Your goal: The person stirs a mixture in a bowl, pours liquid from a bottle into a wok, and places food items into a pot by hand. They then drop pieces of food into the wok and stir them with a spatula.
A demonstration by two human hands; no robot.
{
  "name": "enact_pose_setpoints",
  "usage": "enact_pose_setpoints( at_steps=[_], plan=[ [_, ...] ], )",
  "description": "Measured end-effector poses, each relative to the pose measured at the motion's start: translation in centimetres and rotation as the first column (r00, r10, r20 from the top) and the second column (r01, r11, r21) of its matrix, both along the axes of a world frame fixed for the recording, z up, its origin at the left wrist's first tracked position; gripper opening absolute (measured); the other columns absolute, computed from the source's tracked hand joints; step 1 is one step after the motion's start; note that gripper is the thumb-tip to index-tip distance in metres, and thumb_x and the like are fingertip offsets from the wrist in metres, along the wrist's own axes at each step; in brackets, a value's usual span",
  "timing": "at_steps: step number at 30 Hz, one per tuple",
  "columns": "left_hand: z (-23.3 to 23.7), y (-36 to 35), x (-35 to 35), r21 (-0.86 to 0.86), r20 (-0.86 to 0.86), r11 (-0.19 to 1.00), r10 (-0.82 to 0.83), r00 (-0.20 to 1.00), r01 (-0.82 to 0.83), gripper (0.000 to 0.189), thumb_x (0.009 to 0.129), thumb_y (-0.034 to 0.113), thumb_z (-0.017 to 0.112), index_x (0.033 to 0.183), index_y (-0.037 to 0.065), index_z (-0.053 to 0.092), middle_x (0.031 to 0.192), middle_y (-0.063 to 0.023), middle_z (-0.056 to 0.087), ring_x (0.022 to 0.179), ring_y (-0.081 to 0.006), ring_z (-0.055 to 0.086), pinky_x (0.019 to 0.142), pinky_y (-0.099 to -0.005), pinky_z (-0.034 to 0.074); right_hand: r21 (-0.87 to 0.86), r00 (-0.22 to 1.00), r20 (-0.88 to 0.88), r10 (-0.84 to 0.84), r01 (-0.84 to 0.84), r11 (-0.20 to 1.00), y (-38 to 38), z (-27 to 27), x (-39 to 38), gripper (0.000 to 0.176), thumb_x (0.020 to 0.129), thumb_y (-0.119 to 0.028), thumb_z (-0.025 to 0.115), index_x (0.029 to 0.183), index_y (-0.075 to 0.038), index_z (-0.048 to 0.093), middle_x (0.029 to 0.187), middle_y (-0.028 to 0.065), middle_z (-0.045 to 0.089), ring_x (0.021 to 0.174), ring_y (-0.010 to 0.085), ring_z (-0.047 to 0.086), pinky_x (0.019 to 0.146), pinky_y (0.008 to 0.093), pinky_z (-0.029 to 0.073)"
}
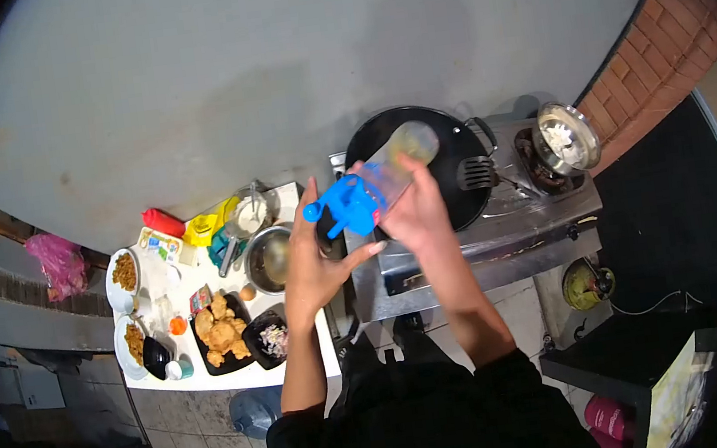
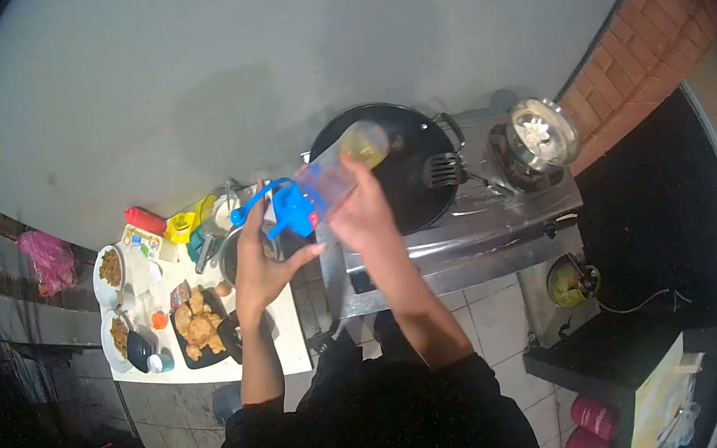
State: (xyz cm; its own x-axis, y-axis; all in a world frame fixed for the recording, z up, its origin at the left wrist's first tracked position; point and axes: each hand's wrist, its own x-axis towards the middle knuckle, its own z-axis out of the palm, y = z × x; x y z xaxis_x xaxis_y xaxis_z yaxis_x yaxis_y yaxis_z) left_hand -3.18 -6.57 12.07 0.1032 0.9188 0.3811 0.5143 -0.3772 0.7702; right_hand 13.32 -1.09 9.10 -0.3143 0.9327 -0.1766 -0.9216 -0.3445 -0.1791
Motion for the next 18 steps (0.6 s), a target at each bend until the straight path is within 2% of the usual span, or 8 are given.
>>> enact_pose_setpoints(
  at_steps=[1, 3, 5, 9, 11, 12, 14, 18],
  plan=[
    [-1.3, 0.4, -0.1, -0.066, -0.094, 0.998, -0.025, 0.995, 0.019, 0.101, 0.058, 0.031, 0.089, 0.136, -0.006, 0.036, 0.132, -0.0232, 0.047, 0.117, -0.0302, 0.053, 0.095, -0.0367, 0.045, -0.041, 0.994, 0.037, -0.102, 0.103, 0.994, 1.0, 0.4, 1.7, 0.031, 0.089, -0.023, 0.058, 0.112, -0.004, 0.051, 0.113, 0.0184, 0.059, 0.11, 0.032, 0.057, 0.094, 0.0456, 0.046],
    [-2.3, 0.4, 0.3, -0.228, -0.028, 0.973, -0.039, 0.999, 0.031, 0.09, 0.064, 0.03, 0.085, 0.133, -0.006, 0.041, 0.127, -0.022, 0.051, 0.115, -0.0304, 0.054, 0.094, -0.0369, 0.045, 0.2, 0.939, 0.237, -0.251, 0.205, 0.958, 3.4, -0.1, 6.1, 0.036, 0.087, -0.016, 0.061, 0.117, -0.002, 0.046, 0.112, 0.0209, 0.059, 0.111, 0.0344, 0.056, 0.093, 0.0463, 0.047],
    [-2.5, 0.1, 0.8, -0.277, 0.064, 0.957, -0.074, 0.995, 0.089, 0.075, 0.072, 0.025, 0.08, 0.132, -0.003, 0.044, 0.125, -0.0207, 0.053, 0.111, -0.0273, 0.057, 0.094, -0.0361, 0.045, 0.487, 0.719, 0.499, -0.484, 0.229, 0.843, 4.5, 2.4, 9.2, 0.04, 0.086, -0.01, 0.062, 0.12, -0.001, 0.044, 0.111, 0.0198, 0.059, 0.108, 0.0304, 0.058, 0.092, 0.0417, 0.047],
    [-2.8, 0.6, 2.4, -0.331, 0.247, 0.931, -0.074, 0.966, 0.156, 0.061, 0.081, 0.019, 0.073, 0.134, 0.005, 0.046, 0.13, -0.0144, 0.053, 0.112, -0.024, 0.056, 0.099, -0.0377, 0.043, 0.649, 0.525, 0.557, -0.643, 0.208, 0.732, 6.9, 5.1, 10.7, 0.038, 0.079, -0.004, 0.07, 0.112, 0.001, 0.052, 0.099, 0.0106, 0.062, 0.093, 0.019, 0.062, 0.08, 0.0318, 0.052],
    [-3.3, 1.2, 3.5, -0.307, 0.304, 0.938, -0.061, 0.951, 0.158, 0.057, 0.082, 0.018, 0.072, 0.131, 0.001, 0.047, 0.125, -0.017, 0.054, 0.106, -0.0222, 0.059, 0.093, -0.035, 0.046, 0.666, 0.362, 0.672, -0.646, 0.087, 0.741, 7.9, 4.2, 10.5, 0.039, 0.074, -0.005, 0.075, 0.108, 0.001, 0.055, 0.096, 0.0085, 0.064, 0.089, 0.0157, 0.062, 0.079, 0.0298, 0.05],
    [-3.4, 1.3, 4.0, -0.312, 0.316, 0.94, -0.035, 0.948, 0.139, 0.054, 0.084, 0.018, 0.07, 0.13, 0.001, 0.049, 0.123, -0.0163, 0.056, 0.105, -0.021, 0.059, 0.092, -0.0341, 0.046, 0.668, 0.367, 0.67, -0.645, 0.081, 0.74, 8.3, 3.1, 10.4, 0.039, 0.074, -0.005, 0.075, 0.108, 0.001, 0.055, 0.096, 0.0085, 0.064, 0.089, 0.0157, 0.062, 0.079, 0.0298, 0.05],
    [-3.8, 1.8, 4.7, -0.294, 0.327, 0.946, -0.033, 0.945, 0.135, 0.052, 0.084, 0.018, 0.07, 0.129, 0.001, 0.05, 0.122, -0.0159, 0.057, 0.104, -0.0207, 0.059, 0.092, -0.0335, 0.046, 0.674, 0.161, 0.738, -0.655, -0.174, 0.717, 9.2, 0.2, 10.4, 0.039, 0.071, -0.008, 0.078, 0.103, 0.001, 0.058, 0.094, 0.0079, 0.065, 0.086, 0.0142, 0.062, 0.077, 0.0289, 0.05],
    [-4.6, 3.0, 5.5, -0.208, 0.343, 0.969, -0.058, 0.938, 0.136, 0.047, 0.085, 0.018, 0.068, 0.126, 0.001, 0.052, 0.119, -0.014, 0.059, 0.104, -0.021, 0.059, 0.091, -0.0329, 0.046, 0.688, 0.28, 0.717, -0.639, -0.136, 0.713, 10.6, -0.5, 10.3, 0.04, 0.069, -0.011, 0.08, 0.1, 0.002, 0.059, 0.092, 0.0084, 0.065, 0.081, 0.0143, 0.062, 0.073, 0.0294, 0.051]
  ],
)
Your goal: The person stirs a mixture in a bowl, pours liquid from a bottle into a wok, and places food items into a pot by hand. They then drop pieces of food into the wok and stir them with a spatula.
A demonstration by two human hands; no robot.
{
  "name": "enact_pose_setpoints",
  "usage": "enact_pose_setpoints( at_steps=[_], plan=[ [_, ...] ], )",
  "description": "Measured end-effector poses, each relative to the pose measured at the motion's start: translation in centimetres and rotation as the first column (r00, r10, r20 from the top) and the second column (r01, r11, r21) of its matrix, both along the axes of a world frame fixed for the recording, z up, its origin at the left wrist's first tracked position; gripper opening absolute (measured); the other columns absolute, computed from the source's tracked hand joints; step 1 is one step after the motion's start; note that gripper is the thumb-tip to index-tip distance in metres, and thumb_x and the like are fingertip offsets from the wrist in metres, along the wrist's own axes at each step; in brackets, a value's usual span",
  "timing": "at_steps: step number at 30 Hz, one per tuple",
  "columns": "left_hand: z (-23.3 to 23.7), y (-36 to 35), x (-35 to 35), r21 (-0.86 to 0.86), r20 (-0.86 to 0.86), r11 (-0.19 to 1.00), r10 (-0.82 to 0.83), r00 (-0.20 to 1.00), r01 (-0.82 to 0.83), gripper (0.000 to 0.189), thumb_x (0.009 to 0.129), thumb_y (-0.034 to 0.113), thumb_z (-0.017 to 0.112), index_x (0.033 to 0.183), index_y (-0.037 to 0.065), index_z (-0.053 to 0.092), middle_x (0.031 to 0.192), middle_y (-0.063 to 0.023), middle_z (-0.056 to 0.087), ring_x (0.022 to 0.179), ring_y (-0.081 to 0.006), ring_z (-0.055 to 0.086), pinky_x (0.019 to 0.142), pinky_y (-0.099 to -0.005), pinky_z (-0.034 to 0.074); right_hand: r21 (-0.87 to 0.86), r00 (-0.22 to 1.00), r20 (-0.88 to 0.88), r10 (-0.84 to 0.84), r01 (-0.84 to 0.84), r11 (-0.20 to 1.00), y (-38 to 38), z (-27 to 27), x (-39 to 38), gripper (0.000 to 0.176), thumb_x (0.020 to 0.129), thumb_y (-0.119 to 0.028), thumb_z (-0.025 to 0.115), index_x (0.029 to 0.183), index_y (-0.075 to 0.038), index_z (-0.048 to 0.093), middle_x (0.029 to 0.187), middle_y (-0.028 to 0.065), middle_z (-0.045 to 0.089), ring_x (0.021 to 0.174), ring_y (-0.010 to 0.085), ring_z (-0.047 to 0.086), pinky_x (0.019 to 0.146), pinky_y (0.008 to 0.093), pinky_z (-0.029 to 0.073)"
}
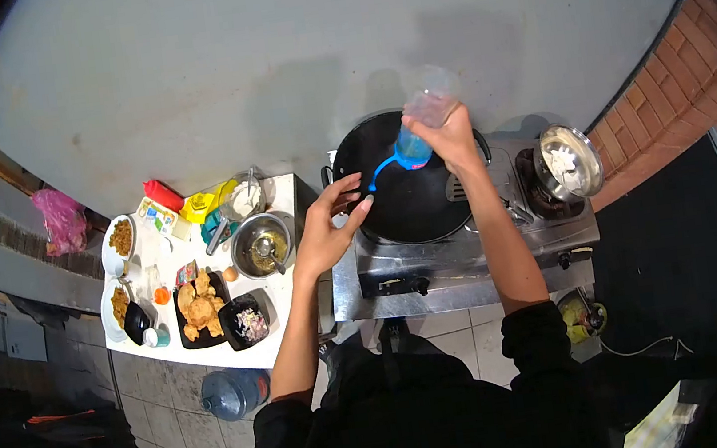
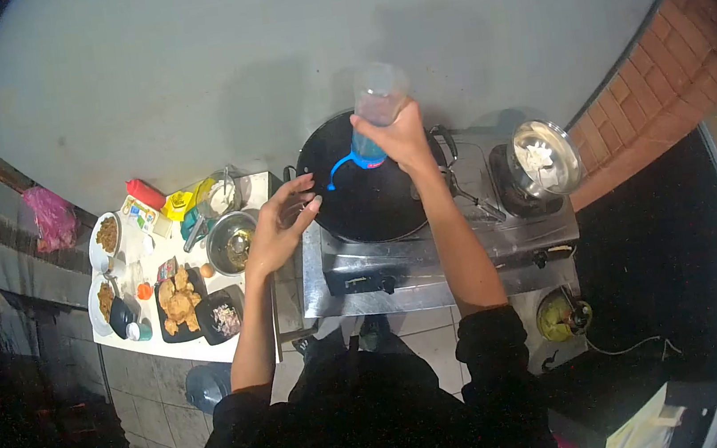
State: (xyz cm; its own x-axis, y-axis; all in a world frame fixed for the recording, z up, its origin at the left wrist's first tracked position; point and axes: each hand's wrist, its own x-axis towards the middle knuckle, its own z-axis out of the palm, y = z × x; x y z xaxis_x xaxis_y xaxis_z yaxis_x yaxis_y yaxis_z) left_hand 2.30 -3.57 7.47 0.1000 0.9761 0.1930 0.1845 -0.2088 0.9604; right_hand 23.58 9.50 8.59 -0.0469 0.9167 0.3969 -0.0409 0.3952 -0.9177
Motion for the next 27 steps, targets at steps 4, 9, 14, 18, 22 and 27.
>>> enact_pose_setpoints(
  at_steps=[4, 9, 14, 18, 22, 27],
  plan=[
    [0.6, 1.9, 0.9, 0.092, -0.216, 0.995, 0.05, 0.975, -0.031, 0.046, 0.087, 0.022, 0.066, 0.126, 0.001, 0.052, 0.123, -0.0147, 0.057, 0.113, -0.026, 0.055, 0.092, -0.0368, 0.046, 0.1, 0.998, -0.006, -0.055, 0.055, 0.993, -0.5, 2.8, -0.4, 0.036, 0.071, -0.012, 0.081, 0.098, 0.0, 0.059, 0.087, 0.0051, 0.064, 0.078, 0.0123, 0.061, 0.072, 0.027, 0.05],
    [-1.6, 5.2, 2.2, 0.208, -0.349, 0.978, 0.087, 0.933, -0.014, 0.039, 0.086, 0.022, 0.066, 0.118, 0.001, 0.056, 0.109, -0.0156, 0.062, 0.103, -0.0256, 0.06, 0.087, -0.0367, 0.047, 0.032, 0.997, -0.045, -0.057, 0.059, 0.998, -0.3, 1.4, -1.3, 0.034, 0.071, -0.015, 0.082, 0.094, -0.001, 0.061, 0.086, 0.0037, 0.063, 0.077, 0.011, 0.06, 0.069, 0.0261, 0.048],
    [-1.7, 6.6, 2.8, 0.114, -0.386, 0.991, -0.02, 0.922, 0.069, 0.027, 0.086, 0.018, 0.067, 0.104, 0.0, 0.058, 0.088, -0.0122, 0.065, 0.086, -0.0225, 0.065, 0.079, -0.0338, 0.048, -0.053, 0.992, -0.078, -0.097, 0.093, 0.994, -0.3, 1.1, -1.0, 0.03, 0.072, -0.016, 0.081, 0.09, 0.0, 0.063, 0.084, 0.0037, 0.063, 0.077, 0.0106, 0.059, 0.066, 0.0265, 0.047],
    [-1.4, 6.5, 3.0, 0.078, -0.279, 0.991, -0.086, 0.956, 0.112, 0.024, 0.084, 0.014, 0.068, 0.1, -0.001, 0.058, 0.08, -0.0084, 0.064, 0.08, -0.0172, 0.064, 0.076, -0.0311, 0.048, -0.043, 0.987, -0.099, -0.127, 0.123, 0.991, -0.7, 0.9, 0.0, 0.027, 0.073, -0.014, 0.079, 0.089, 0.001, 0.063, 0.081, 0.0046, 0.064, 0.071, 0.0106, 0.059, 0.064, 0.0269, 0.047],
    [-1.4, 5.9, 2.2, -0.003, -0.251, 0.957, -0.281, 0.926, 0.289, 0.029, 0.084, 0.015, 0.069, 0.104, -0.002, 0.059, 0.083, -0.0073, 0.064, 0.081, -0.0142, 0.062, 0.078, -0.0297, 0.048, -0.052, 0.973, -0.177, -0.146, 0.138, 0.989, -1.6, 1.2, 1.1, 0.028, 0.072, -0.013, 0.078, 0.089, 0.003, 0.064, 0.08, 0.006, 0.065, 0.067, 0.0117, 0.059, 0.061, 0.0275, 0.048],
    [-0.4, 5.2, 1.6, -0.02, -0.272, 0.973, -0.227, 0.935, 0.23, 0.032, 0.085, 0.019, 0.069, 0.108, -0.001, 0.06, 0.088, -0.0083, 0.064, 0.088, -0.0162, 0.062, 0.081, -0.0303, 0.048, 0.035, 0.973, 0.033, -0.228, 0.227, 0.973, -0.3, -0.6, 2.1, 0.029, 0.07, -0.015, 0.079, 0.086, 0.005, 0.065, 0.078, 0.0076, 0.066, 0.067, 0.0127, 0.059, 0.061, 0.0285, 0.049]
  ],
)
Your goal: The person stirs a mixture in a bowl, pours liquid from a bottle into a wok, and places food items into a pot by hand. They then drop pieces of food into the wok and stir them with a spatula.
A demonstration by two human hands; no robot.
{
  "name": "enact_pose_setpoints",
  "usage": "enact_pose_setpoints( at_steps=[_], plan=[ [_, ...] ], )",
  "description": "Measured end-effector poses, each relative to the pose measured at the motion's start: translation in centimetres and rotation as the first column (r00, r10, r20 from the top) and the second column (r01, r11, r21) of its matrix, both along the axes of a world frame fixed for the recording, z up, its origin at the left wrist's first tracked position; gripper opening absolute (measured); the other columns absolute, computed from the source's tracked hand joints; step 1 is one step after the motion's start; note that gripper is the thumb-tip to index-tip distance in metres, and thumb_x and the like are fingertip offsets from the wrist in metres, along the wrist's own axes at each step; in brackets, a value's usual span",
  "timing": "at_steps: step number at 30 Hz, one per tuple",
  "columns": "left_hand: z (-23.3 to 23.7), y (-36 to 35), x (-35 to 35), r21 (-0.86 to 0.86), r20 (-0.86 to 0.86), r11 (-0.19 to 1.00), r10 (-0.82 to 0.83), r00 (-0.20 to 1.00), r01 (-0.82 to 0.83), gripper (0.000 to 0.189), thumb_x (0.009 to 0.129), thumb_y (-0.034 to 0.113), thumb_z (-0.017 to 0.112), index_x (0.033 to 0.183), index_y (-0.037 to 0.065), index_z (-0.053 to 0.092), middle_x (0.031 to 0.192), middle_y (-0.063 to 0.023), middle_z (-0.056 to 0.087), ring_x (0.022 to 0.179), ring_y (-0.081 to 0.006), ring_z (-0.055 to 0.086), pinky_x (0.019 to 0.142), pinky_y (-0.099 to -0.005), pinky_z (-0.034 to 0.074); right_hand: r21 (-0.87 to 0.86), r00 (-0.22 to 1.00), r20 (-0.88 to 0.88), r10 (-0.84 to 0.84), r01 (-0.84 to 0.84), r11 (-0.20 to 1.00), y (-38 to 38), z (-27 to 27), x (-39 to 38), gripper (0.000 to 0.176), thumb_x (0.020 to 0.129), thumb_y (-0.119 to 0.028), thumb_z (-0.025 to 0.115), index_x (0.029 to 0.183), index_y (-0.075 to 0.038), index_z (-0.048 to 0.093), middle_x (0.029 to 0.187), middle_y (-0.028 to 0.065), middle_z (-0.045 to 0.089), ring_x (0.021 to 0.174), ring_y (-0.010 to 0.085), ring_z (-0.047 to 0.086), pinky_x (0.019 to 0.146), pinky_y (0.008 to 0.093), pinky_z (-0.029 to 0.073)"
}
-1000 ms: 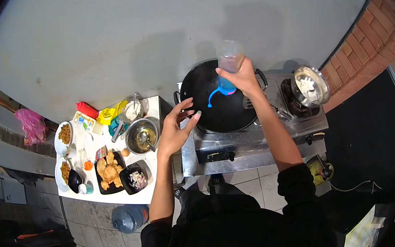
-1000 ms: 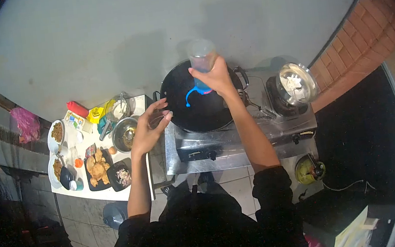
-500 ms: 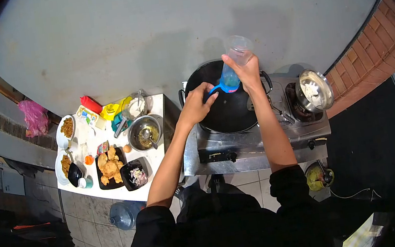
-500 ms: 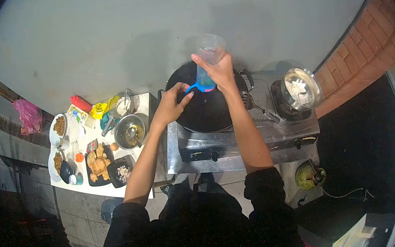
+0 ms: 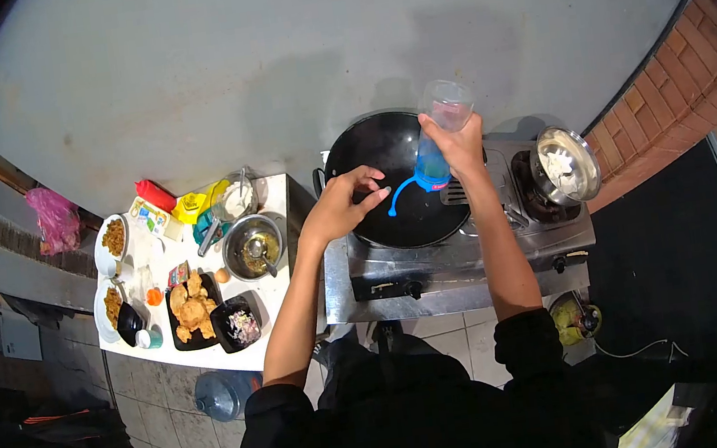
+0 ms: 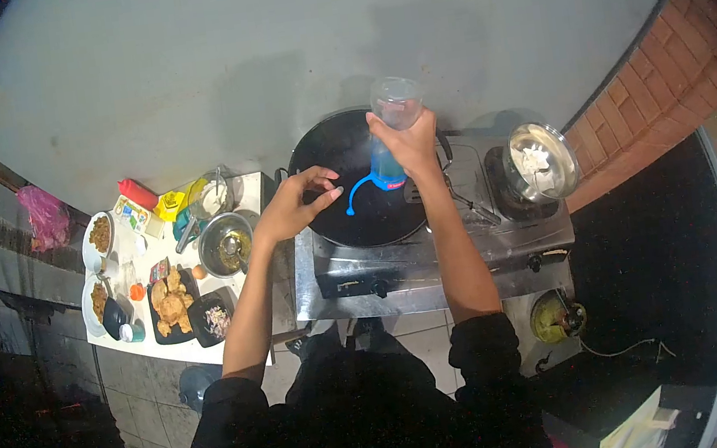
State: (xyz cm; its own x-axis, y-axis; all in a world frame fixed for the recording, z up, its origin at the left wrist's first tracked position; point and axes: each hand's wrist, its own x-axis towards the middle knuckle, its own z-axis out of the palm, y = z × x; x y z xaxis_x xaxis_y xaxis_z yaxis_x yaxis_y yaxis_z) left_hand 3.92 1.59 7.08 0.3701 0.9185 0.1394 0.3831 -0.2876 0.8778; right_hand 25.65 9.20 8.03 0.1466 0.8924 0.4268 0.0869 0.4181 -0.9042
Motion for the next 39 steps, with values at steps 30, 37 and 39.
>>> enact_pose_setpoints(
  at_steps=[30, 37, 39],
  plan=[
    [0.6, 4.0, 4.3, 0.254, 0.044, 0.956, 0.139, 0.989, -0.146, 0.055, 0.076, 0.014, 0.075, 0.119, -0.009, 0.051, 0.111, -0.0248, 0.062, 0.108, -0.0345, 0.06, 0.092, -0.0401, 0.047, 0.137, 0.996, 0.071, -0.048, 0.038, 0.99, 2.9, -1.5, -4.0, 0.031, 0.062, -0.02, 0.082, 0.072, 0.004, 0.065, 0.068, 0.0106, 0.067, 0.061, 0.0147, 0.063, 0.057, 0.0308, 0.05],
    [-0.7, 5.4, 5.0, 0.263, 0.103, 0.946, 0.168, 0.98, -0.19, 0.05, 0.072, 0.012, 0.078, 0.11, -0.009, 0.055, 0.104, -0.0246, 0.064, 0.105, -0.0328, 0.062, 0.09, -0.0386, 0.047, 0.128, 0.992, 0.069, -0.108, 0.098, 0.987, 2.6, -1.8, -3.4, 0.036, 0.06, -0.023, 0.084, 0.07, 0.005, 0.064, 0.067, 0.011, 0.067, 0.06, 0.0146, 0.063, 0.056, 0.0307, 0.05],
    [-0.2, 5.1, 5.1, 0.258, 0.101, 0.945, 0.179, 0.979, -0.199, 0.049, 0.071, 0.011, 0.078, 0.11, -0.009, 0.055, 0.103, -0.0241, 0.065, 0.105, -0.0325, 0.062, 0.09, -0.0384, 0.047, 0.161, 0.994, 0.059, -0.096, 0.085, 0.983, 2.4, -1.6, -3.4, 0.036, 0.06, -0.023, 0.085, 0.07, 0.005, 0.064, 0.067, 0.0111, 0.067, 0.06, 0.0151, 0.064, 0.056, 0.0307, 0.05]
  ],
)
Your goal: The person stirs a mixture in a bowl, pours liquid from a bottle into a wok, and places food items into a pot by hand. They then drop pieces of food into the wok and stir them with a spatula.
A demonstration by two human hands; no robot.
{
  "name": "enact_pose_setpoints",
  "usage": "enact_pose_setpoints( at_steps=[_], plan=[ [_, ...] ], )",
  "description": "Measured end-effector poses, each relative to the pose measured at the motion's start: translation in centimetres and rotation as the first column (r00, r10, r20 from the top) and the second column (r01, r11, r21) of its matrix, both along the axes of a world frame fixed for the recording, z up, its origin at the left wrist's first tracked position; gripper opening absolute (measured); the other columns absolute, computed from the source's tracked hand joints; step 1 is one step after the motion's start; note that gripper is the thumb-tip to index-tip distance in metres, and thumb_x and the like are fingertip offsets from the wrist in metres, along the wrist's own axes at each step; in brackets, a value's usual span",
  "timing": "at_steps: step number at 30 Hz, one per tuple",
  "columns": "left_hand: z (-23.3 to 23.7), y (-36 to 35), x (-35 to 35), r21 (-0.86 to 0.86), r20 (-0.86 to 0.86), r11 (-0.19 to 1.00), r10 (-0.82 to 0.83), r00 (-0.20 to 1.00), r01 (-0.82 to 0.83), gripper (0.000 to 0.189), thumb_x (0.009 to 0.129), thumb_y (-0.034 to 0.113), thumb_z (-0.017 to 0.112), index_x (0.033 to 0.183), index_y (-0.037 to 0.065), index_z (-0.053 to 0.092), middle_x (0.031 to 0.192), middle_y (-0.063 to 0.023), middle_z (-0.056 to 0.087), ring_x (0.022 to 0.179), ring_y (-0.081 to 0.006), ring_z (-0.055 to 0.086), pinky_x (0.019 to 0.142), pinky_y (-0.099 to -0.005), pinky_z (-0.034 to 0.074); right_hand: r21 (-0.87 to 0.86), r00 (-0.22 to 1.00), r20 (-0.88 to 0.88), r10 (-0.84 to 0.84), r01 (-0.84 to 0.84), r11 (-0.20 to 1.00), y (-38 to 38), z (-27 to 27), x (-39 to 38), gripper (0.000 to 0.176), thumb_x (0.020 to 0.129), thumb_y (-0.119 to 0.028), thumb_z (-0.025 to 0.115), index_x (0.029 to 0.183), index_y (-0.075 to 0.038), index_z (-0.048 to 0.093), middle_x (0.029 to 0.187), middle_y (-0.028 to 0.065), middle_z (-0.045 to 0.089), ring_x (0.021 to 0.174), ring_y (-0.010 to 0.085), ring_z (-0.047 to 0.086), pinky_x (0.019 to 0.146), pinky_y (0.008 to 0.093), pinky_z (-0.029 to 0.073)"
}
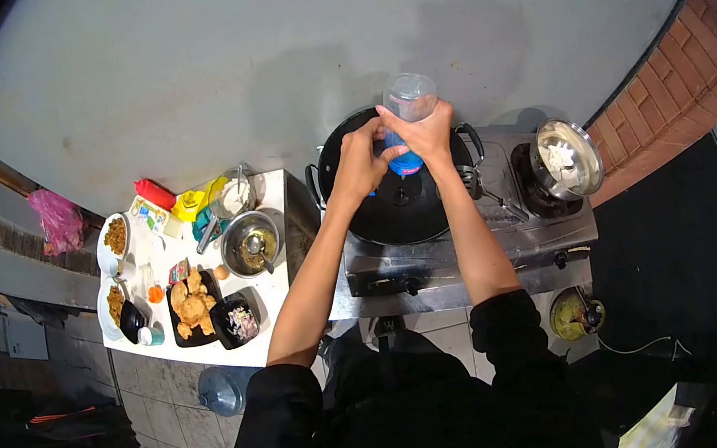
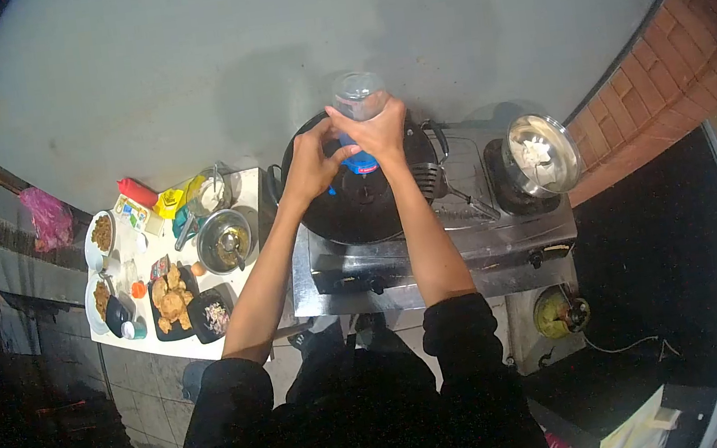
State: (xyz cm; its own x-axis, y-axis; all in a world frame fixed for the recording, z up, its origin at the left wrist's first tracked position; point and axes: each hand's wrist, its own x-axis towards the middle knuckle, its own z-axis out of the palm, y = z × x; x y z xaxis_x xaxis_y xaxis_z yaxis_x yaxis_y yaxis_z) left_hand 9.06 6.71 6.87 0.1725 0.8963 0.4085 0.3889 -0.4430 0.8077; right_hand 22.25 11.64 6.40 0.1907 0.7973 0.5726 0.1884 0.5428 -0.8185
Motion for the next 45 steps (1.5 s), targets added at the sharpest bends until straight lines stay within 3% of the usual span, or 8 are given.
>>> enact_pose_setpoints(
  at_steps=[2, 5, 15, 24, 32, 36, 41, 45],
  plan=[
    [2.0, -1.0, 0.4, -0.183, -0.056, 0.98, 0.066, 0.996, -0.075, 0.05, 0.071, 0.012, 0.078, 0.111, -0.009, 0.056, 0.104, -0.0242, 0.065, 0.105, -0.0327, 0.062, 0.089, -0.0378, 0.048, 0.0, 1.0, 0.009, -0.002, 0.002, 1.0, -0.2, 0.0, 0.1, 0.036, 0.06, -0.023, 0.085, 0.071, 0.005, 0.064, 0.067, 0.0112, 0.067, 0.061, 0.0154, 0.064, 0.056, 0.0308, 0.05],
    [0.2, -0.2, 0.1, 0.019, -0.022, 1.0, 0.011, 1.0, -0.011, 0.052, 0.071, 0.014, 0.078, 0.113, -0.008, 0.056, 0.105, -0.0243, 0.064, 0.104, -0.0334, 0.062, 0.088, -0.0374, 0.048, 0.025, 1.0, 0.008, 0.023, -0.023, 0.999, 0.2, -0.3, 0.2, 0.034, 0.062, -0.022, 0.084, 0.072, 0.004, 0.065, 0.069, 0.0116, 0.067, 0.062, 0.0158, 0.064, 0.057, 0.0311, 0.05],
    [0.1, 0.0, 0.6, 0.046, 0.006, 0.998, -0.037, 0.999, 0.037, 0.053, 0.07, 0.007, 0.078, 0.113, -0.011, 0.054, 0.108, -0.0257, 0.063, 0.108, -0.0344, 0.06, 0.091, -0.0381, 0.047, 0.022, 0.978, -0.109, 0.175, -0.174, 0.984, -0.8, -0.3, 0.2, 0.024, 0.07, -0.012, 0.08, 0.08, 0.004, 0.064, 0.077, 0.0062, 0.066, 0.066, 0.0111, 0.06, 0.059, 0.0282, 0.049],
    [-0.8, -0.3, 0.9, 0.015, -0.023, 1.0, 0.019, 1.0, -0.018, 0.045, 0.07, 0.0, 0.074, 0.109, -0.009, 0.054, 0.102, -0.0266, 0.064, 0.105, -0.037, 0.061, 0.09, -0.0385, 0.047, -0.053, 0.996, -0.082, 0.024, -0.028, 0.998, -1.5, -1.0, 0.0, 0.031, 0.063, -0.016, 0.082, 0.078, 0.004, 0.065, 0.073, 0.0099, 0.067, 0.065, 0.0147, 0.064, 0.06, 0.0299, 0.051],
    [-0.3, -0.7, 1.1, -0.031, -0.127, 0.991, 0.126, 0.984, -0.131, 0.043, 0.067, 0.006, 0.078, 0.103, -0.007, 0.059, 0.094, -0.0236, 0.066, 0.076, -0.0351, 0.065, 0.068, -0.0374, 0.047, -0.054, 0.996, -0.082, 0.042, -0.047, 0.997, -1.5, -1.3, 0.2, 0.033, 0.062, -0.019, 0.084, 0.074, 0.004, 0.065, 0.069, 0.0099, 0.067, 0.062, 0.0159, 0.064, 0.058, 0.031, 0.051],
    [0.4, -1.0, 1.0, -0.073, -0.073, 0.995, 0.058, 0.996, -0.063, 0.044, 0.066, 0.007, 0.079, 0.104, -0.006, 0.059, 0.093, -0.0223, 0.067, 0.074, -0.0345, 0.064, 0.065, -0.0372, 0.047, -0.043, 0.985, -0.132, 0.112, -0.119, 0.992, -1.6, -1.8, 0.5, 0.035, 0.062, -0.019, 0.084, 0.079, 0.005, 0.065, 0.075, 0.0122, 0.068, 0.066, 0.0168, 0.065, 0.061, 0.0316, 0.051],
    [-1.5, -0.1, 1.2, 0.127, -0.08, 0.991, 0.052, 0.995, -0.041, 0.048, 0.065, 0.012, 0.081, 0.103, -0.007, 0.059, 0.093, -0.0214, 0.067, 0.073, -0.0329, 0.065, 0.064, -0.036, 0.047, -0.087, 0.995, -0.091, 0.05, -0.058, 0.995, -1.4, -2.2, 0.9, 0.037, 0.062, -0.02, 0.084, 0.081, 0.005, 0.064, 0.077, 0.0131, 0.068, 0.068, 0.0176, 0.065, 0.062, 0.0322, 0.052],
    [-1.4, -0.1, 1.2, 0.002, -0.162, 0.997, 0.07, 0.984, -0.071, 0.047, 0.064, 0.012, 0.082, 0.101, -0.007, 0.06, 0.092, -0.022, 0.067, 0.074, -0.0337, 0.065, 0.065, -0.0365, 0.048, -0.157, 0.998, -0.053, 0.016, -0.024, 0.987, -1.9, -2.0, 1.0, 0.037, 0.062, -0.021, 0.084, 0.08, 0.004, 0.065, 0.076, 0.0123, 0.068, 0.067, 0.0178, 0.065, 0.062, 0.0324, 0.052]
  ],
)
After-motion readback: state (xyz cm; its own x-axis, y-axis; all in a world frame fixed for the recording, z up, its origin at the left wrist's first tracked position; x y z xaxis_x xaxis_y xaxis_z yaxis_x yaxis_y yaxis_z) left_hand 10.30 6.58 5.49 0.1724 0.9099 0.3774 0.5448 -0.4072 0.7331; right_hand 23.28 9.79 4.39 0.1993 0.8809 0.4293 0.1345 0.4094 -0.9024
